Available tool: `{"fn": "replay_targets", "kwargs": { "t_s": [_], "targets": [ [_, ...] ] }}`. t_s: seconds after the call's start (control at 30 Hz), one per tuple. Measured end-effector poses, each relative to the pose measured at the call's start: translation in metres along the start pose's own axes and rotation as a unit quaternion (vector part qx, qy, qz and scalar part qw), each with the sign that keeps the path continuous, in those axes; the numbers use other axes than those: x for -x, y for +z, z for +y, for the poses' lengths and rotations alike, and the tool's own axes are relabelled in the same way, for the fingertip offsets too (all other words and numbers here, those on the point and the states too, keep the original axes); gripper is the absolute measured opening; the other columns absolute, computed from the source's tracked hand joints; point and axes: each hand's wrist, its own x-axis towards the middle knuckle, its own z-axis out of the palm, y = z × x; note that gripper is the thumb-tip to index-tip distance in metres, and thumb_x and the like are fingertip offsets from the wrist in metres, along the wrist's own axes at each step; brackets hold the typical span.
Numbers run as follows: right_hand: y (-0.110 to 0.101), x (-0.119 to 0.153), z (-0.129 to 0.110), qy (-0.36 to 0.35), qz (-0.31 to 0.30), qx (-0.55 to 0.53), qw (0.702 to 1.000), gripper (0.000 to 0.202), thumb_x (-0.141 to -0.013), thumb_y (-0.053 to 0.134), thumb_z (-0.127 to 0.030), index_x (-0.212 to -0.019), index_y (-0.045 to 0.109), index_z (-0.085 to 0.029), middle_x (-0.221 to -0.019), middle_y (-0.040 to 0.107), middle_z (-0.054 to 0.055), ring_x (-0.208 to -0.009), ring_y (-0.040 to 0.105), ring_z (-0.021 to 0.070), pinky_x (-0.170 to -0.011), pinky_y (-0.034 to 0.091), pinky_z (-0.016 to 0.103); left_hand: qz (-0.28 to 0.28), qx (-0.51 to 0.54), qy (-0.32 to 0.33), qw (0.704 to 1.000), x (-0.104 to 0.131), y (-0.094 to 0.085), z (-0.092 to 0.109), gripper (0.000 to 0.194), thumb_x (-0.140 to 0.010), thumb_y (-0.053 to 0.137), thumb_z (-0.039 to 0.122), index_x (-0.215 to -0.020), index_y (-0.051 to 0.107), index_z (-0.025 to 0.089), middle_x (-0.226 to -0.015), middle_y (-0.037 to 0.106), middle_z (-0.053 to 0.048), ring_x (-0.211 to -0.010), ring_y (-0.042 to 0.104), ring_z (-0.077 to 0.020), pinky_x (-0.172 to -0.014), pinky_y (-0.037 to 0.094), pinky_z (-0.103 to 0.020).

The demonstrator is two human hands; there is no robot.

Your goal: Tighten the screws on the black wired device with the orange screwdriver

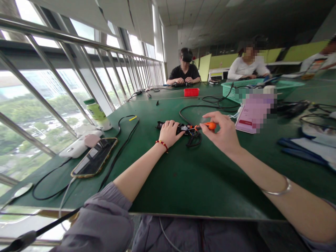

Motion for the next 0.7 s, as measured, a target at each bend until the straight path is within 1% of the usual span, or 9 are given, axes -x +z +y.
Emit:
{"fn": "replay_targets", "kwargs": {
  "t_s": [0.07,0.1,0.23,0.3,0.37,0.47,0.53,0.57,0.7],
  "targets": [
    [0.0000,0.0003,-0.0001,0.002,-0.003,0.007,1.000,0.012,-0.077,0.060,-0.034,-0.084,0.060,-0.023,-0.065,0.060,-0.001,-0.068,0.058,0.0195,-0.081,0.045,0.039,-0.001,-0.001,-0.002,1.000,-0.0002,-0.0004,0.0004,0.042,-0.089,0.049,0.049,-0.116,0.057,0.018,-0.117,0.056,-0.010,-0.111,0.046,-0.0275,-0.096,0.039,-0.040],
    [-0.0002,0.0002,-0.0007,0.000,-0.001,0.005,1.000,0.012,-0.077,0.061,-0.033,-0.084,0.060,-0.023,-0.065,0.061,-0.001,-0.067,0.058,0.0196,-0.080,0.046,0.039,-0.003,-0.001,-0.002,1.000,-0.0002,-0.0007,0.0005,0.042,-0.089,0.050,0.049,-0.116,0.058,0.018,-0.117,0.056,-0.010,-0.111,0.046,-0.0275,-0.096,0.039,-0.040],
    [-0.0017,-0.0006,-0.0028,-0.020,0.014,-0.021,0.999,0.030,-0.074,0.060,-0.025,-0.104,0.057,-0.021,-0.085,0.064,0.003,-0.077,0.061,0.0204,-0.081,0.047,0.038,-0.002,0.001,0.000,1.000,-0.0002,-0.0013,0.0009,0.044,-0.089,0.049,0.050,-0.117,0.057,0.017,-0.117,0.056,-0.010,-0.111,0.047,-0.0274,-0.096,0.040,-0.040],
    [-0.0015,-0.0007,-0.0023,-0.021,0.016,-0.025,0.999,0.035,-0.073,0.059,-0.023,-0.108,0.056,-0.021,-0.089,0.064,0.004,-0.080,0.061,0.0209,-0.081,0.047,0.038,-0.001,0.002,0.001,1.000,-0.0002,-0.0013,0.0009,0.043,-0.089,0.049,0.050,-0.117,0.057,0.017,-0.116,0.057,-0.010,-0.111,0.047,-0.0273,-0.096,0.040,-0.040],
    [-0.0007,-0.0004,-0.0010,-0.012,0.010,-0.011,1.000,0.029,-0.074,0.060,-0.026,-0.102,0.058,-0.021,-0.081,0.063,0.003,-0.076,0.060,0.0209,-0.080,0.047,0.039,-0.002,0.003,0.000,1.000,-0.0002,-0.0012,0.0008,0.043,-0.089,0.049,0.049,-0.117,0.057,0.018,-0.116,0.057,-0.010,-0.111,0.046,-0.0273,-0.096,0.040,-0.040],
    [0.0004,0.0001,-0.0001,-0.001,-0.006,0.008,1.000,0.012,-0.077,0.059,-0.032,-0.084,0.061,-0.022,-0.065,0.061,0.000,-0.067,0.059,0.0200,-0.080,0.046,0.040,-0.003,0.001,-0.002,1.000,0.0000,-0.0009,0.0007,0.042,-0.089,0.050,0.049,-0.116,0.058,0.018,-0.117,0.057,-0.010,-0.111,0.046,-0.0273,-0.096,0.040,-0.040],
    [0.0001,-0.0001,-0.0008,0.001,-0.007,0.008,1.000,0.011,-0.078,0.059,-0.032,-0.082,0.060,-0.023,-0.064,0.061,0.000,-0.067,0.059,0.0199,-0.081,0.046,0.040,-0.002,0.000,-0.002,1.000,0.0000,-0.0008,0.0006,0.042,-0.089,0.050,0.049,-0.116,0.058,0.017,-0.117,0.057,-0.010,-0.111,0.047,-0.0275,-0.095,0.040,-0.040],
    [-0.0003,-0.0003,-0.0013,-0.001,-0.004,0.005,1.000,0.012,-0.077,0.060,-0.031,-0.086,0.060,-0.023,-0.066,0.061,0.000,-0.069,0.060,0.0200,-0.081,0.046,0.039,-0.001,0.000,0.000,1.000,0.0000,-0.0008,0.0005,0.043,-0.089,0.050,0.049,-0.117,0.058,0.017,-0.117,0.057,-0.010,-0.111,0.047,-0.0276,-0.095,0.040,-0.040],
    [-0.0022,-0.0012,-0.0023,-0.015,0.013,-0.027,0.999,0.033,-0.073,0.059,-0.024,-0.106,0.056,-0.022,-0.086,0.064,0.003,-0.079,0.061,0.0205,-0.081,0.047,0.038,-0.001,0.001,0.001,1.000,0.0000,-0.0009,0.0002,0.043,-0.089,0.049,0.049,-0.118,0.057,0.017,-0.117,0.056,-0.011,-0.111,0.047,-0.0277,-0.095,0.040,-0.040]
  ]
}}
